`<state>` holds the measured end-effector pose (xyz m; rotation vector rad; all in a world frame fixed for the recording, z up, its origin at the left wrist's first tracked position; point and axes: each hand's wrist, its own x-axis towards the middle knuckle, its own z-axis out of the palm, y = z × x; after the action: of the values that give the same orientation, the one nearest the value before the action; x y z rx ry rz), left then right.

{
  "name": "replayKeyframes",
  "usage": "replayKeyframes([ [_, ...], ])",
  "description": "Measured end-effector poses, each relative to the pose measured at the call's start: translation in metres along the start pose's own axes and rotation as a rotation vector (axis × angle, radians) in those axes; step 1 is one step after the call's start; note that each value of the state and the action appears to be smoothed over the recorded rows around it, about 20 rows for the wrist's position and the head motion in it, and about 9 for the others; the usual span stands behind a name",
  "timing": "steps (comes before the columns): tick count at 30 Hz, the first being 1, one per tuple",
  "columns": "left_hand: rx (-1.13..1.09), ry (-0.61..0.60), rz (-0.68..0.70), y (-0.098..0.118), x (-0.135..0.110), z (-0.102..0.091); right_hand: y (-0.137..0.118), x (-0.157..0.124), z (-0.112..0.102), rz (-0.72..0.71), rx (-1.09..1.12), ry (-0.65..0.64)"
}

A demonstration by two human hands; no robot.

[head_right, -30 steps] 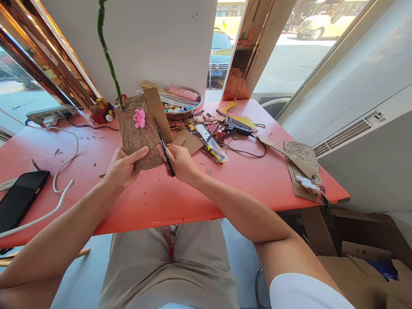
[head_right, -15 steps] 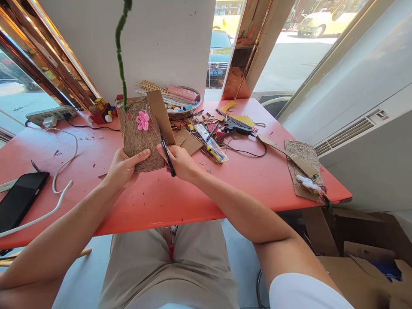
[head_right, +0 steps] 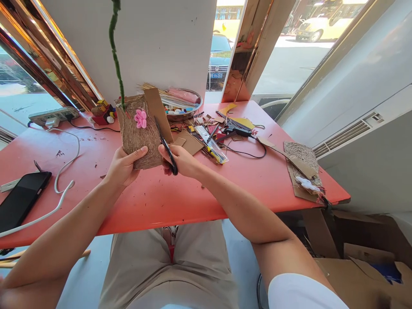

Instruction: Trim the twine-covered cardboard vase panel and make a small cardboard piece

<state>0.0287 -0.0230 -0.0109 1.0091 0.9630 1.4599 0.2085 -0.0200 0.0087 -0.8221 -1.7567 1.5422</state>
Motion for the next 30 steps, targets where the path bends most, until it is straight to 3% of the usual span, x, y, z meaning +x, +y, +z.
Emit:
replayKeyframes([
  [4, -0.038, 0.092, 0.045, -0.001, 0.013, -0.012, -0.010, -0.006, -0.023, 0.098, -0.112, -0.281],
  [6, -0.050, 0.104, 0.051, 0.000, 0.016, -0.015, -0.014, -0.008, -0.036, 0.114, -0.145, -0.335],
  [12, -0.029, 0.058, 0.039, 0.003, 0.011, -0.012, -0.017, -0.013, -0.075, 0.064, -0.373, -0.112],
  [15, 0.015, -0.011, -0.013, 0.006, 0.007, -0.010, -0.015, -0.013, -0.084, -0.050, -0.288, 0.057],
  [19, 0.080, -0.138, -0.141, 0.005, -0.002, -0.003, -0.012, -0.005, -0.070, -0.254, -0.153, 0.359],
  [25, 0.077, -0.199, -0.186, 0.003, -0.013, 0.009, 0.003, 0.008, -0.043, -0.172, 0.026, 0.427],
  [30, -0.027, -0.227, -0.190, 0.001, -0.020, 0.020, 0.002, 0.008, -0.038, -0.306, 0.150, 0.436],
])
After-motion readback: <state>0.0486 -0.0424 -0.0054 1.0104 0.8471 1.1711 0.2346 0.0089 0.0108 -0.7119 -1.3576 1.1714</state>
